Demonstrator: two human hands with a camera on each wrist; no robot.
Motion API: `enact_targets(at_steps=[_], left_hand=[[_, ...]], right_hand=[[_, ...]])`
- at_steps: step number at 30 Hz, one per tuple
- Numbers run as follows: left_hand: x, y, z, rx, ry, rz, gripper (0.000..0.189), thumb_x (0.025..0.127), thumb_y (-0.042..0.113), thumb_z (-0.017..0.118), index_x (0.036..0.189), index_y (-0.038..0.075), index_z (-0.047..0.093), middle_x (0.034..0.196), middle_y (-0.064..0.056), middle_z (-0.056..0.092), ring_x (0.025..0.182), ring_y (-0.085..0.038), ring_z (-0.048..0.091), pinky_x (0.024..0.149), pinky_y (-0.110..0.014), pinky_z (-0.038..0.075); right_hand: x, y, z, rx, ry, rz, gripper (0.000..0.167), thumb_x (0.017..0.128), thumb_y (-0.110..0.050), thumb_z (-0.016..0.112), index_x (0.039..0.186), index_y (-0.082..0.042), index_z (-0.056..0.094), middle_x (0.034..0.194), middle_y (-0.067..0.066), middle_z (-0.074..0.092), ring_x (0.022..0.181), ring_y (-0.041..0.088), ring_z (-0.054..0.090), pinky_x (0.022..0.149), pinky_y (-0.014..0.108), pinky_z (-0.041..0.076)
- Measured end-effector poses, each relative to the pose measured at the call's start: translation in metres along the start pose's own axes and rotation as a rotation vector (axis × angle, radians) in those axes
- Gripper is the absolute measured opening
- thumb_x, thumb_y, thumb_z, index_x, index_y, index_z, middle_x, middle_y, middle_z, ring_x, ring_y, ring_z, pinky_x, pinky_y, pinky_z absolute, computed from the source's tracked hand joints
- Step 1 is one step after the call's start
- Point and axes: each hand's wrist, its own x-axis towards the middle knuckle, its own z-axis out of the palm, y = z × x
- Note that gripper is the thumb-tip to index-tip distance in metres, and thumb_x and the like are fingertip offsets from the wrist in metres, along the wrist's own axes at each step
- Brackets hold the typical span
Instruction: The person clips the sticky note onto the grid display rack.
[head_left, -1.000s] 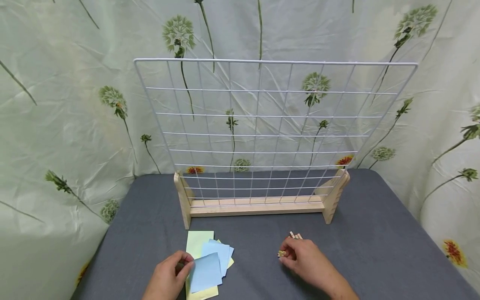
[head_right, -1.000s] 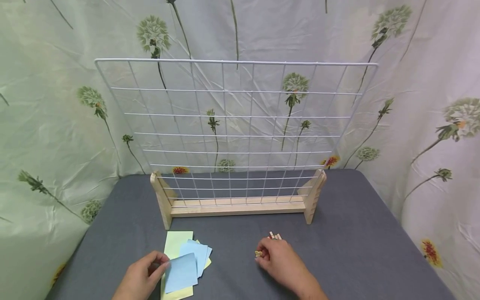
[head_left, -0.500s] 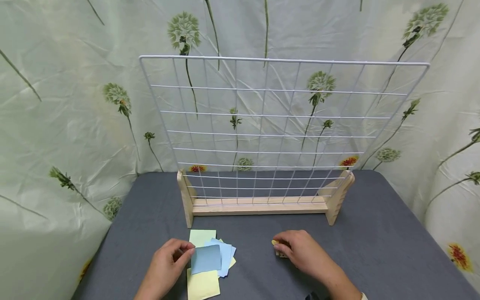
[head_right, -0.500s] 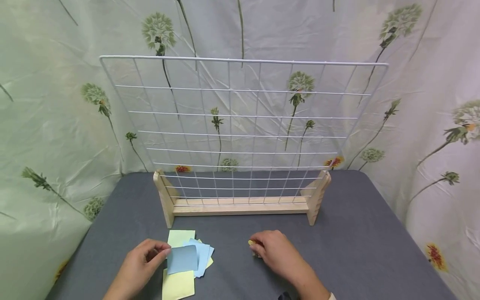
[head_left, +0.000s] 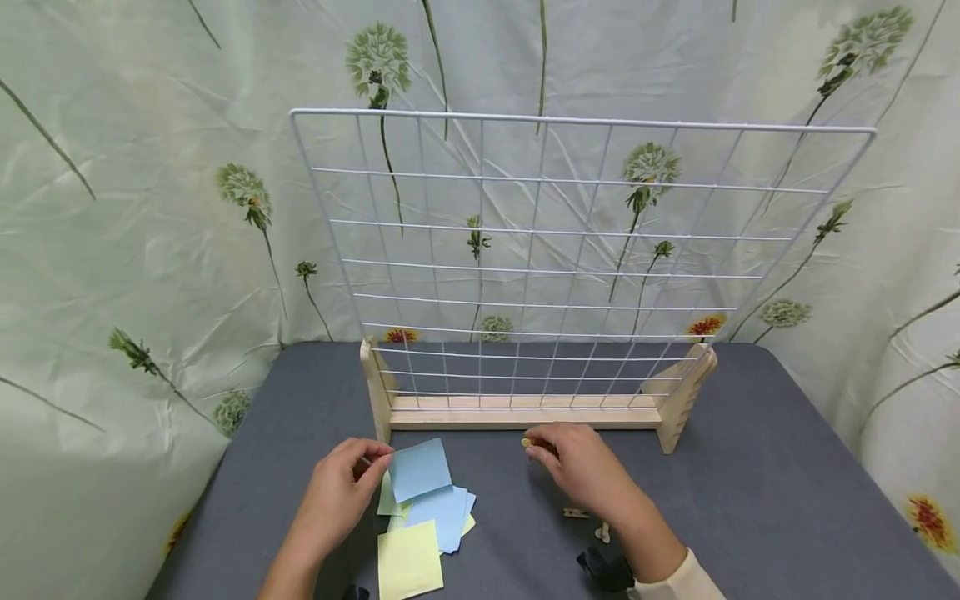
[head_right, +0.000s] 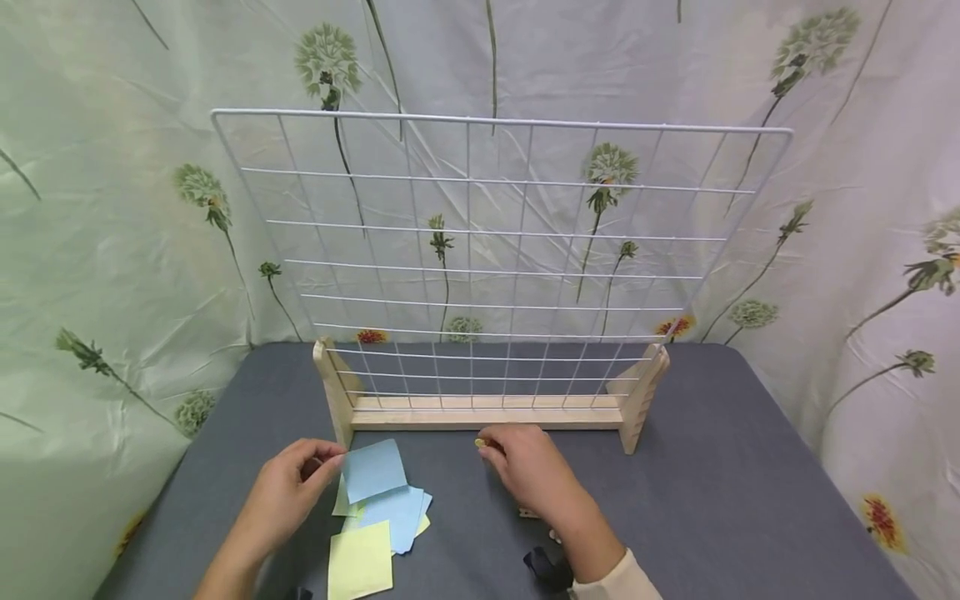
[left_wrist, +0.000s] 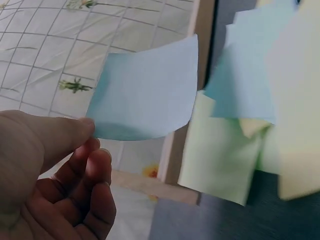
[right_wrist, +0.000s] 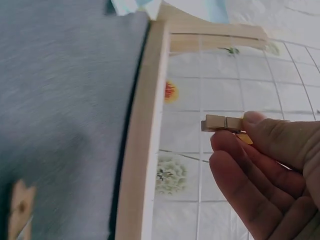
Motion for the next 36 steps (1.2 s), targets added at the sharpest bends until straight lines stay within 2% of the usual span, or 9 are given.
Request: enact_targets(at_steps=[5,10,17,24,30,36], left_hand=[[0.012,0.009,-0.003,0.019,-0.001,0.021,0.006,0.097,0.014,0.070,0.101,0.014,0.074,0.091,-0.001,0.065,0.070,-0.008,0.055,0.061,-0.024,0.045],[0.022,0.016,-0.004,0.040,0.030,0.055,0.005,0.097,0.013,0.070,0.101,0.012,0.073,0.092,-0.002,0.065,0.074,-0.010,0.058,0.063,-0.025,0.048],[0.030,0.022,-0.001,0.105,0.055,0.074,0.009,0.098,0.013,0.068,0.104,0.009,0.073,0.096,-0.005,0.066,0.081,-0.016,0.062,0.063,-0.026,0.050],[0.036,0.027,0.007,0.171,0.101,0.126,0.008,0.097,0.012,0.070,0.103,0.008,0.074,0.095,-0.006,0.066,0.081,-0.018,0.065,0.064,-0.030,0.052],[0.046,0.027,0.012,0.276,0.196,0.240,0.007,0.093,0.009,0.073,0.099,0.007,0.076,0.095,-0.008,0.070,0.080,-0.021,0.068,0.066,-0.037,0.056],[0.052,0.025,0.014,0.355,0.249,0.284,0.006,0.092,0.012,0.075,0.098,0.008,0.075,0.095,-0.007,0.070,0.081,-0.023,0.068,0.069,-0.042,0.056]], right_hand=[[0.012,-0.006,0.000,0.024,0.053,0.019,0.010,0.090,-0.015,0.077,0.100,-0.013,0.077,0.091,-0.004,0.075,0.078,0.007,0.065,0.068,0.025,0.051],[0.022,-0.014,0.004,0.034,0.068,0.028,0.013,0.090,-0.016,0.077,0.102,-0.012,0.077,0.094,-0.002,0.075,0.083,0.012,0.068,0.072,0.029,0.055],[0.037,-0.025,0.012,0.067,0.090,0.089,0.017,0.090,-0.017,0.078,0.105,-0.010,0.077,0.096,0.000,0.076,0.085,0.013,0.069,0.076,0.035,0.057],[0.050,-0.036,0.017,0.058,0.116,0.032,0.014,0.092,-0.016,0.076,0.105,-0.010,0.077,0.096,0.001,0.077,0.083,0.014,0.071,0.074,0.034,0.057],[0.062,-0.045,0.016,0.055,0.137,0.001,0.010,0.093,-0.019,0.075,0.102,-0.013,0.077,0.095,-0.001,0.076,0.081,0.013,0.068,0.072,0.032,0.056],[0.074,-0.049,0.017,0.096,0.222,-0.028,0.010,0.092,-0.020,0.077,0.099,-0.013,0.078,0.096,0.001,0.073,0.083,0.016,0.068,0.072,0.033,0.057]])
